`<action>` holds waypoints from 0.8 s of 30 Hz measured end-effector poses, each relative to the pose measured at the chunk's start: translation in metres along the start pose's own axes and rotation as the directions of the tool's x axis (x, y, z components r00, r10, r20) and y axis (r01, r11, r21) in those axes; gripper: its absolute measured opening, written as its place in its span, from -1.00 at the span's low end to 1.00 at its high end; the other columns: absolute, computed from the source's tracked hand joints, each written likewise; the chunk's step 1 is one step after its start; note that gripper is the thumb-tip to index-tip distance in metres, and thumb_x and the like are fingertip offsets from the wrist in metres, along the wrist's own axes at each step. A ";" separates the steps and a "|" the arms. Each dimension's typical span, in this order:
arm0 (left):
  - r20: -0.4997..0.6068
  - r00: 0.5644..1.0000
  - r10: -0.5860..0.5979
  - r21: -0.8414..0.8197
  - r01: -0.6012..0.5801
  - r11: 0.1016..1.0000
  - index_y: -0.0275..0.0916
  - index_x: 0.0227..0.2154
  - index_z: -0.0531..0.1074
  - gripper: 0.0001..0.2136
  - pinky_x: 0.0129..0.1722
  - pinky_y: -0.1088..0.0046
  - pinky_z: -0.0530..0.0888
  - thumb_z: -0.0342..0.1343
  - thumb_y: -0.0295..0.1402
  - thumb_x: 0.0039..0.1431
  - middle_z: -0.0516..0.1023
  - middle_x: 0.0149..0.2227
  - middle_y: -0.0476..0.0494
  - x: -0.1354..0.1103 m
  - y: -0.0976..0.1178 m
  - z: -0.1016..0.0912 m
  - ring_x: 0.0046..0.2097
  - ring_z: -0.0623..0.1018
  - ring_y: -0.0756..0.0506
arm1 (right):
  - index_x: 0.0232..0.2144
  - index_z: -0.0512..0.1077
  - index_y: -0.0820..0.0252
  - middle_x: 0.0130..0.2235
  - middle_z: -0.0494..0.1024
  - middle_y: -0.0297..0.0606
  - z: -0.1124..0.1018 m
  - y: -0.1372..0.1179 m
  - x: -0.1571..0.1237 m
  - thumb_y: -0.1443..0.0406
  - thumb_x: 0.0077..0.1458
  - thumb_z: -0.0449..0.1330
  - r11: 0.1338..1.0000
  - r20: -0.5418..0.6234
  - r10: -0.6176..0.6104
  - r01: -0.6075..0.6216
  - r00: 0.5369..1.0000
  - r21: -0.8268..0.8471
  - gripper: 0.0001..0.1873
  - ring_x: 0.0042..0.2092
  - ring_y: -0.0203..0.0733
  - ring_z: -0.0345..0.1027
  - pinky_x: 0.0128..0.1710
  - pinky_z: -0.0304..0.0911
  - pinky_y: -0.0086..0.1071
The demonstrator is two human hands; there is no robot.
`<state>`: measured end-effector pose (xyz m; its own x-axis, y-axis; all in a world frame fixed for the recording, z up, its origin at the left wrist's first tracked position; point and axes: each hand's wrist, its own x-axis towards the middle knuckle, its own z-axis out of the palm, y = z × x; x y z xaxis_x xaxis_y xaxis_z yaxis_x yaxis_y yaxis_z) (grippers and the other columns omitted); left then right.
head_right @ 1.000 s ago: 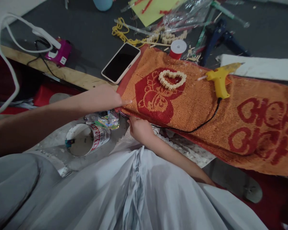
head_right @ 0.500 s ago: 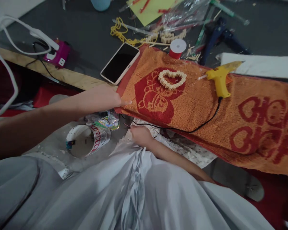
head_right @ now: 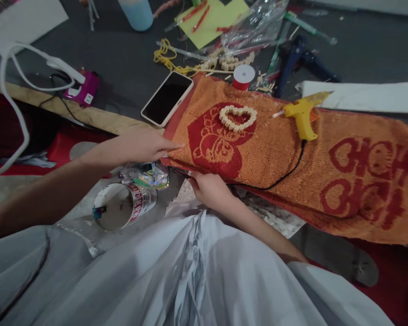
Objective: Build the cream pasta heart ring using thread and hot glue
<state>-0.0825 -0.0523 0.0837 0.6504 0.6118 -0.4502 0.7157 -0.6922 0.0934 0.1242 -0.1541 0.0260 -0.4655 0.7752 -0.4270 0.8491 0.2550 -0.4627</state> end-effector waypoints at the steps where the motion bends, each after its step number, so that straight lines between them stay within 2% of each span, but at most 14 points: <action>1: 0.005 1.000 0.004 -0.020 -0.004 1.000 -0.14 0.11 0.47 -0.59 -0.26 0.46 0.33 -0.09 -0.33 0.26 0.64 -0.23 -0.17 -0.001 -0.001 -0.002 -0.29 0.56 -0.08 | -0.10 0.48 0.23 -0.20 0.67 -0.08 -0.004 0.003 -0.003 0.24 0.33 -0.03 1.000 -0.016 -0.001 0.002 1.000 0.031 -0.67 -0.20 -0.06 0.55 -0.33 0.08 -0.36; 4: -0.017 1.000 -0.003 -0.073 0.001 0.997 -0.19 0.18 0.40 -0.56 -0.24 0.48 0.34 -0.15 -0.30 0.30 0.64 -0.15 -0.21 0.000 -0.002 -0.009 -0.24 0.57 -0.08 | -0.20 0.50 0.23 -0.28 0.65 -0.14 -0.016 0.012 -0.010 0.23 0.32 -0.02 0.995 -0.059 0.011 -0.005 0.998 0.103 -0.69 -0.27 -0.13 0.52 -0.36 0.04 -0.38; 8: -0.049 0.997 -0.061 -0.072 0.058 0.996 -0.18 0.21 0.36 -0.54 -0.24 0.46 0.37 -0.14 -0.35 0.29 0.66 -0.14 -0.23 0.007 -0.001 -0.017 -0.25 0.59 -0.08 | -0.28 0.48 0.23 -0.34 0.62 -0.17 -0.030 0.019 -0.017 0.22 0.32 -0.02 0.992 -0.115 0.053 -0.039 0.992 0.120 -0.68 -0.34 -0.16 0.46 -0.38 0.01 -0.39; 13: -0.009 0.997 -0.080 -0.030 0.080 0.996 -0.11 0.20 0.37 -0.55 -0.20 0.40 0.41 -0.13 -0.35 0.29 0.63 -0.01 -0.21 0.023 0.002 -0.022 -0.14 0.62 -0.14 | -0.24 0.48 0.22 -0.32 0.62 -0.15 -0.048 0.027 -0.021 0.21 0.33 -0.04 0.987 -0.141 0.113 -0.096 0.984 0.126 -0.68 -0.30 -0.13 0.48 -0.37 0.03 -0.40; 16: -0.022 0.998 -0.062 0.003 0.062 0.998 -0.06 0.18 0.39 -0.55 -0.19 0.39 0.41 -0.14 -0.32 0.29 0.64 -0.04 -0.16 0.035 0.001 -0.024 -0.13 0.62 -0.14 | -0.19 0.48 0.23 -0.28 0.63 -0.12 -0.059 0.033 -0.022 0.21 0.33 -0.05 0.985 -0.150 0.148 -0.133 0.977 0.108 -0.67 -0.28 -0.10 0.50 -0.36 0.05 -0.38; 20: -0.052 0.999 -0.015 0.015 0.015 1.000 -0.08 0.06 0.49 -0.60 -0.20 0.43 0.39 -0.15 -0.30 0.29 0.65 -0.08 -0.11 0.052 0.001 -0.030 -0.11 0.61 -0.12 | -0.19 0.49 0.22 -0.29 0.64 -0.12 -0.071 0.046 -0.024 0.22 0.33 -0.06 0.978 -0.197 0.204 -0.192 0.959 0.079 -0.66 -0.28 -0.08 0.50 -0.37 0.04 -0.37; 24: -0.010 0.999 -0.040 0.043 0.040 0.998 -0.23 -0.21 0.56 -0.65 -0.38 0.42 0.32 -0.10 -0.18 0.28 0.65 -0.23 -0.19 0.068 0.006 -0.038 -0.22 0.60 -0.16 | -0.17 0.49 0.21 -0.29 0.64 -0.12 -0.082 0.064 -0.026 0.22 0.32 -0.06 0.972 -0.255 0.236 -0.227 0.938 0.063 -0.65 -0.28 -0.05 0.51 -0.37 0.02 -0.35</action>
<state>-0.0238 -0.0003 0.0874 0.6239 0.6427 -0.4446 0.7297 -0.6827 0.0372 0.2105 -0.1106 0.0709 -0.1728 0.9344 -0.3114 0.9151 0.0354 -0.4016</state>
